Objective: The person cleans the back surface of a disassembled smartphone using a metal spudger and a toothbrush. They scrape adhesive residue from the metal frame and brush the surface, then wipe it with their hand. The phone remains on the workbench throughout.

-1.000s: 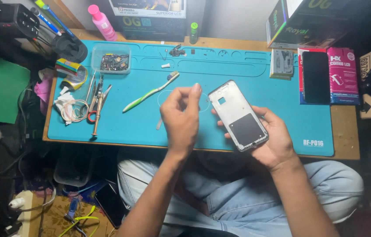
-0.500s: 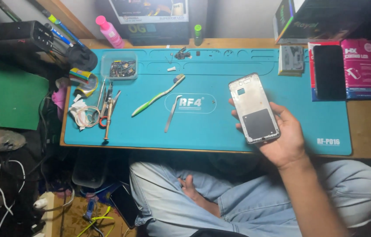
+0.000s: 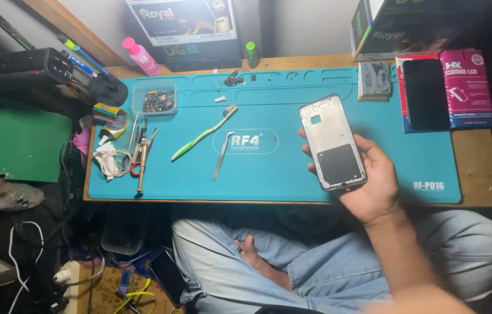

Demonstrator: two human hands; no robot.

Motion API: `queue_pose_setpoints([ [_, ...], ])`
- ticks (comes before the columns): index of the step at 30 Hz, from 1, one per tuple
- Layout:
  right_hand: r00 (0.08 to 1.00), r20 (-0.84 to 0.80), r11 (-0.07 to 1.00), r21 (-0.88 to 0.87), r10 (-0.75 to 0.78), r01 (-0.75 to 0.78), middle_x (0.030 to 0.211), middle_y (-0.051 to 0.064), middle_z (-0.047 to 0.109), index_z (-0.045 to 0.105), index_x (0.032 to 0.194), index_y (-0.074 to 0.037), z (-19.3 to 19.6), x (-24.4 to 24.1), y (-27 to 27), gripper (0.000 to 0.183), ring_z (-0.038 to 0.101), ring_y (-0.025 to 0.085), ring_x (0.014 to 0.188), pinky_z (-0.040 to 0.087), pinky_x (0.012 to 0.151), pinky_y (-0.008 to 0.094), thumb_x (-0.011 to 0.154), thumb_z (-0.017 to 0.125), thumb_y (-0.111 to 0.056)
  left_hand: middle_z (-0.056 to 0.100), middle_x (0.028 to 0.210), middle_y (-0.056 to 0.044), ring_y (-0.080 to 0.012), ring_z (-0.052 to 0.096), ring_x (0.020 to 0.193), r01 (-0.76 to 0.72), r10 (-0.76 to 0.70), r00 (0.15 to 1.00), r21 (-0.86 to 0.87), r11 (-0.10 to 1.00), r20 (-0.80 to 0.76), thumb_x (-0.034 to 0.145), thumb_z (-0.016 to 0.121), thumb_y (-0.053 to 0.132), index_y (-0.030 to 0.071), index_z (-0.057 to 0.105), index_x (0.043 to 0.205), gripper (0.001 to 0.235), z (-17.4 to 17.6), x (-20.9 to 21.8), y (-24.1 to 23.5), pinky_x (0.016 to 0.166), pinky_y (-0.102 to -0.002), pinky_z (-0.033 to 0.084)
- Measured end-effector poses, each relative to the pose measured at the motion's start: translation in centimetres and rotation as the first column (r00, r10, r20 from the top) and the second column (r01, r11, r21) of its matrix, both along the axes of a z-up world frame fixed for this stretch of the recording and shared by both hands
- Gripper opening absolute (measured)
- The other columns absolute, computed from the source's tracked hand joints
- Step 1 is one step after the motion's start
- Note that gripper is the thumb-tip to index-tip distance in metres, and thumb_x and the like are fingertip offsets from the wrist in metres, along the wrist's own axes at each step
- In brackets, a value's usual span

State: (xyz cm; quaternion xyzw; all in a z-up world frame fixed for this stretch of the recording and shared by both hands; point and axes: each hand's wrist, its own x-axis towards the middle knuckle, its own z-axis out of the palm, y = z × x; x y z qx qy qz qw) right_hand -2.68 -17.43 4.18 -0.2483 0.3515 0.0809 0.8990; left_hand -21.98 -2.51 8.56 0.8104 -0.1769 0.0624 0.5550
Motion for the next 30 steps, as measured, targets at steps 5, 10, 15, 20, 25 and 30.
queue_pose_setpoints([
  [5,1.0,0.001,0.999,-0.043,0.003,-0.003,0.109,0.019,0.08,0.075,0.116,-0.005,-0.5,-0.7,0.6,0.039,0.078,0.033,0.095,0.065,0.096,0.06,0.099,0.061,-0.038,0.05,0.146,-0.026,-0.0493,0.048,0.137,-0.037,0.029,0.995,0.083,0.996,0.097,0.101,0.061,0.043,0.005,0.058,0.153,0.064,-3.8,10.7,-1.7,0.115,-0.059,0.036],
  [10,0.991,0.106,0.992,-0.098,0.087,-0.076,0.14,0.024,0.069,0.061,0.152,-0.009,-3.2,-1.4,1.3,0.059,0.068,0.041,0.119,0.053,0.108,0.045,0.101,0.044,-0.033,0.006,0.177,-0.037,-0.0605,0.012,0.163,-0.178,0.202,0.979,0.332,0.926,-0.039,0.107,0.052,0.052,0.011,0.031,0.17,0.078,-9.1,14.3,-2.1,0.124,-0.072,0.017],
  [15,0.999,-0.023,0.984,-0.177,-0.03,0.026,0.104,0.014,0.08,0.077,0.12,-0.007,-0.7,-0.5,2.8,0.038,0.077,0.025,0.092,0.066,0.096,0.045,0.1,0.065,-0.037,0.013,0.167,-0.047,-0.0688,0.009,0.157,-0.139,0.158,0.983,0.185,0.973,-0.093,0.108,0.052,0.048,-0.009,0.042,0.16,0.078,-7.1,15.9,-2.0,0.12,-0.079,0.01],
  [20,0.993,-0.077,0.98,-0.185,-0.091,0.076,0.101,0.014,0.08,0.079,0.118,-0.009,0.3,-0.2,3.5,0.036,0.077,0.024,0.091,0.066,0.097,0.043,0.096,0.068,-0.035,0.018,0.165,-0.049,-0.0681,0.013,0.155,-0.075,0.096,0.988,0.171,0.982,-0.119,0.106,0.058,0.049,-0.016,0.043,0.155,0.083,-6.8,13.5,-2.2,0.122,-0.075,0.012],
  [25,0.999,0.011,0.986,-0.162,0.048,-0.046,0.106,0.017,0.079,0.077,0.125,-0.008,-5.2,-0.2,0.6,0.038,0.077,0.028,0.092,0.068,0.086,0.045,0.102,0.063,-0.035,0.011,0.168,-0.049,-0.0698,0.01,0.157,-0.179,0.181,0.983,0.181,0.967,0.002,0.109,0.054,0.042,-0.012,0.04,0.159,0.075,-7.7,17.4,-0.7,0.121,-0.079,0.012],
  [30,0.983,-0.079,0.963,-0.201,0.168,-0.18,0.106,0.019,0.077,0.073,0.131,-0.007,0.5,-1.1,1.6,0.042,0.077,0.033,0.092,0.065,0.081,0.056,0.099,0.062,-0.032,0.06,0.13,-0.03,-0.0451,0.059,0.121,-0.239,0.223,0.956,-0.064,0.969,-0.193,0.105,0.064,0.029,-0.001,0.057,0.154,0.058,-8.8,21.3,2.1,0.099,-0.056,0.046],
])
